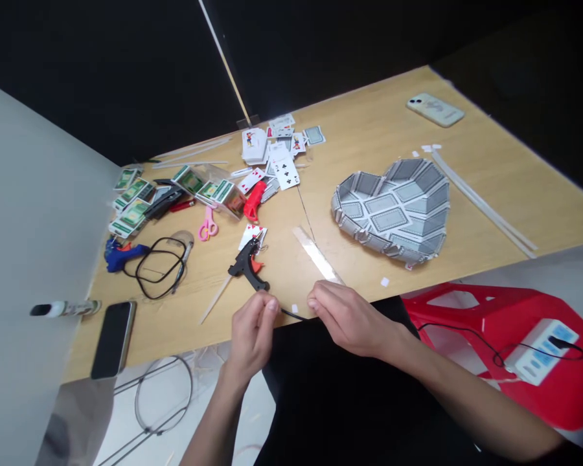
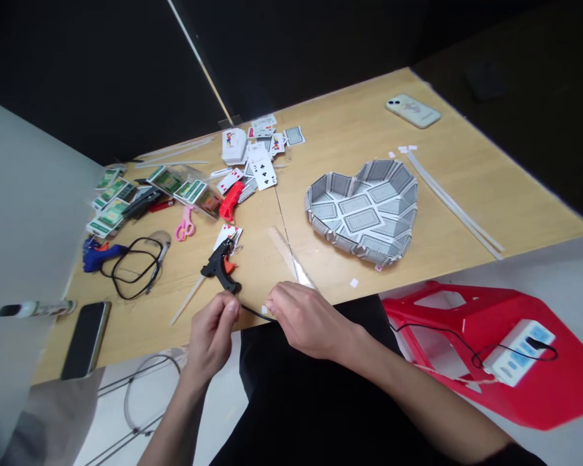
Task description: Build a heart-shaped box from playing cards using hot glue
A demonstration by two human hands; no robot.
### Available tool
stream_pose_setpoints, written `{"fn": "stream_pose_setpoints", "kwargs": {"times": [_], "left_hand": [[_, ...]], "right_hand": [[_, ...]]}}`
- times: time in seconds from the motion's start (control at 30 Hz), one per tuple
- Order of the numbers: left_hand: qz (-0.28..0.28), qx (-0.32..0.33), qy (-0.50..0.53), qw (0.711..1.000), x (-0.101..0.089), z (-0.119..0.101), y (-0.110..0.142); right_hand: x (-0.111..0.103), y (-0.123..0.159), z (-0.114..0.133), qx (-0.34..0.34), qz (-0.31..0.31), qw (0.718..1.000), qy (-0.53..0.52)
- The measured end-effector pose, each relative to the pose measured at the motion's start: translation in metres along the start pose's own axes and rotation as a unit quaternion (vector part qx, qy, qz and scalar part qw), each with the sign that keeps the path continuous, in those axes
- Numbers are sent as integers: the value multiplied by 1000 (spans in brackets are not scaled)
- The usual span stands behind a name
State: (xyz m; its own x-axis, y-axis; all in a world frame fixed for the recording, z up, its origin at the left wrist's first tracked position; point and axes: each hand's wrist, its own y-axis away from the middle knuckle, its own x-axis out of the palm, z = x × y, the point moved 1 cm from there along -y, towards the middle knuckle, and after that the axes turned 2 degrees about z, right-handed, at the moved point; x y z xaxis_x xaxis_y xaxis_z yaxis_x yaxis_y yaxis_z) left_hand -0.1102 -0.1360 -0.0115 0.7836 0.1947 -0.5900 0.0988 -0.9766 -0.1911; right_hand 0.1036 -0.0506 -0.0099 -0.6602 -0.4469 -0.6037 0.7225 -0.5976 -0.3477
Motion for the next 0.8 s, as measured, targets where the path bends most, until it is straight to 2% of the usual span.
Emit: {"fn": "stream_pose_setpoints", "kwargs": {"times": [0.07, 0.13, 0.23, 0.33, 0.43, 0.53, 0.63, 0.7, 0.73, 0.8], "left_hand": [[10, 19, 2, 1000, 9, -4, -4], [11, 38, 6, 999, 19, -7, -9], [-27, 64, 5, 998, 26, -9, -18], [-50, 82, -3, 995, 27, -10, -25], [-42, 96, -4, 994, 27, -11, -27], [-42, 103, 19, 994, 28, -11, -27], [-30, 66, 119, 990, 31, -12, -26], [3, 18, 255, 967, 35, -14, -25], [26, -6, 335, 942, 38, -15, -25], [74, -49, 479, 873, 43, -20, -26]], "right_hand": [[3, -1, 0, 1, -7, 1000, -15], [1, -2, -2, 22, -40, 998, -49], [-9, 1, -9, 58, -109, 988, -89], [-20, 4, -13, 72, -133, 984, -97], [-25, 6, -13, 101, -118, 981, -119], [-25, 7, -12, 154, -55, 968, -192], [-21, 7, -12, 208, -9, 938, -278], [-20, 6, -13, 220, -24, 926, -307], [-19, 6, -14, 219, -38, 923, -314], [-18, 6, -15, 203, -58, 923, -322]]}}
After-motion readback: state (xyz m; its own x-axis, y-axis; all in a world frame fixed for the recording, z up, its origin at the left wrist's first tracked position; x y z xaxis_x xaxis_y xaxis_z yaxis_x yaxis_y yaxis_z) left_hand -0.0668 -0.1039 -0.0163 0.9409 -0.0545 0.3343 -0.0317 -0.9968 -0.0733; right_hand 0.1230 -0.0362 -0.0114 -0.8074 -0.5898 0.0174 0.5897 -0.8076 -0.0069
